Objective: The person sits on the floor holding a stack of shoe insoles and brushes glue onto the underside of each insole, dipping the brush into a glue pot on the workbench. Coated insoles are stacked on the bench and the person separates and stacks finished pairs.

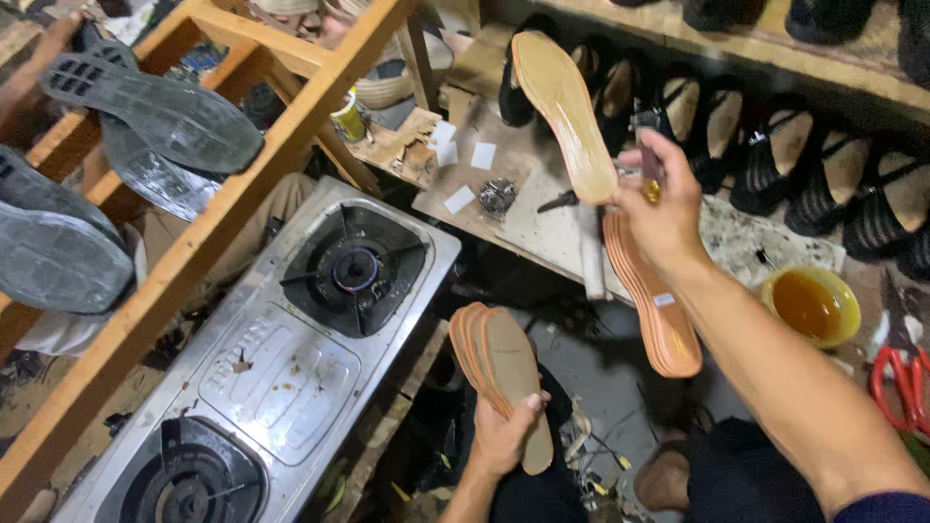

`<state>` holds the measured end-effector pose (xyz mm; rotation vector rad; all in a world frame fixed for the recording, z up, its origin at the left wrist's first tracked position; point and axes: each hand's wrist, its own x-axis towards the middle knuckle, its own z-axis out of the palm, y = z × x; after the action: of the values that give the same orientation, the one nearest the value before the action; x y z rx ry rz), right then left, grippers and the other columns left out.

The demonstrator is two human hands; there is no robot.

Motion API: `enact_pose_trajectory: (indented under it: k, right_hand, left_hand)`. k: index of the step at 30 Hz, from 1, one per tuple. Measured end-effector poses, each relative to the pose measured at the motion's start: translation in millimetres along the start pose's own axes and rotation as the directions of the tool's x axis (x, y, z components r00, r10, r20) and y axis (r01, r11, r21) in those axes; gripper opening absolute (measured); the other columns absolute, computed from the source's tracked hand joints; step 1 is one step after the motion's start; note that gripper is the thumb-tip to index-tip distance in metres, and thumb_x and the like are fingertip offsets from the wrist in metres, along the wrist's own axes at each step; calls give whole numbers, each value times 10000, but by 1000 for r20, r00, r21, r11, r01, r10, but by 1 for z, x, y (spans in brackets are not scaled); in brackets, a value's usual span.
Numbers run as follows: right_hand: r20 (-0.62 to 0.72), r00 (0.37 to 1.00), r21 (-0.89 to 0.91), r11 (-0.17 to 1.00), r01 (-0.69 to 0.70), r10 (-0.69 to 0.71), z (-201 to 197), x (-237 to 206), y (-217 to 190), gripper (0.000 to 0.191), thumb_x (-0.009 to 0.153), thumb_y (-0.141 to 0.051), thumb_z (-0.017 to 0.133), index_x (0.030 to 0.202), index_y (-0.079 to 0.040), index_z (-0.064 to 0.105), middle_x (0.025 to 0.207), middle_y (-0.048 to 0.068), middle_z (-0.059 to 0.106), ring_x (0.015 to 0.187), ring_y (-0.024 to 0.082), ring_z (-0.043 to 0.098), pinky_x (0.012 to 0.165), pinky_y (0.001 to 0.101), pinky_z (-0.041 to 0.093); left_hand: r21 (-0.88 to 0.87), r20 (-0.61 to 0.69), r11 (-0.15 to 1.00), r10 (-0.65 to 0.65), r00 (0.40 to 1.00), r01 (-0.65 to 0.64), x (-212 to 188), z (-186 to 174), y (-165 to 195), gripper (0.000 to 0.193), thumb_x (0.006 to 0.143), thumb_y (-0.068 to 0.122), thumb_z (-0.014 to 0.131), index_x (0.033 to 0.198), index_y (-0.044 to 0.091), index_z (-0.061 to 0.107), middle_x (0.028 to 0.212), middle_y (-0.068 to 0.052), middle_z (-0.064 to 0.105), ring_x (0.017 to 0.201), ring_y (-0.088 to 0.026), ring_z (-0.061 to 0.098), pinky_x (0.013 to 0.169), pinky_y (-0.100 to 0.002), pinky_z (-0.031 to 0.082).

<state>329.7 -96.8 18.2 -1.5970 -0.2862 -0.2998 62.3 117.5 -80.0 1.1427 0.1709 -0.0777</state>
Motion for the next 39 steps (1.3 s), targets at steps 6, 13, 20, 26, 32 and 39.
enact_pose_trajectory:
  k: [6,13,20,26,32,39]
  right_hand:
    - [-69,997,-48,998,44,-47,41,121,79,709,852,156,672,1496,-25,437,1256,150,609,868,179,673,742,336,615]
    - [-198,980,-246,968,-52,3,55,168,112,638,826,89,694,1427,-24,513,1158,115,675,842,165,702,663,310,627]
    - [-81,961,-556,812,178,-266,48,142,82,613,829,21,798,1391,-56,564,1127,108,740,943,187,746,813,343,589]
    - [82,980,-583,788,197,-184,29,78,5,443,909,-99,805,1325,-75,654,1101,115,756,979,220,748,869,337,570]
    - [208,973,-389,905,173,-97,-32,-35,-78,258,980,-91,688,1230,-28,697,1173,98,739,1026,138,698,888,274,560]
    - [-272,955,-477,845,-241,118,-165,-123,-119,234,1070,-143,650,1232,19,698,997,103,745,882,163,711,794,269,564]
  left_hand:
    - [196,-19,981,4,1000,0,14,-7,14,312,876,197,706,1074,-43,674,905,-93,746,848,-184,715,772,-326,591]
    - [114,-84,993,1,996,9,30,-4,20,370,828,171,696,1125,-46,654,922,-110,747,846,-199,714,784,-342,586]
    - [113,-78,993,-26,997,35,27,2,22,393,848,181,709,1135,-78,641,930,-155,732,870,-232,709,806,-382,584]
    - [172,-54,985,1,999,8,19,2,23,366,856,207,708,1112,-50,666,959,-138,746,884,-208,714,806,-360,580]
    - [167,-50,985,51,997,-42,8,0,18,413,893,215,674,1220,-26,603,1032,-117,742,924,-198,710,834,-345,580]
    - [216,-18,974,71,997,-65,-5,15,6,480,899,208,664,1304,6,506,1082,-129,707,945,-187,684,835,-340,563]
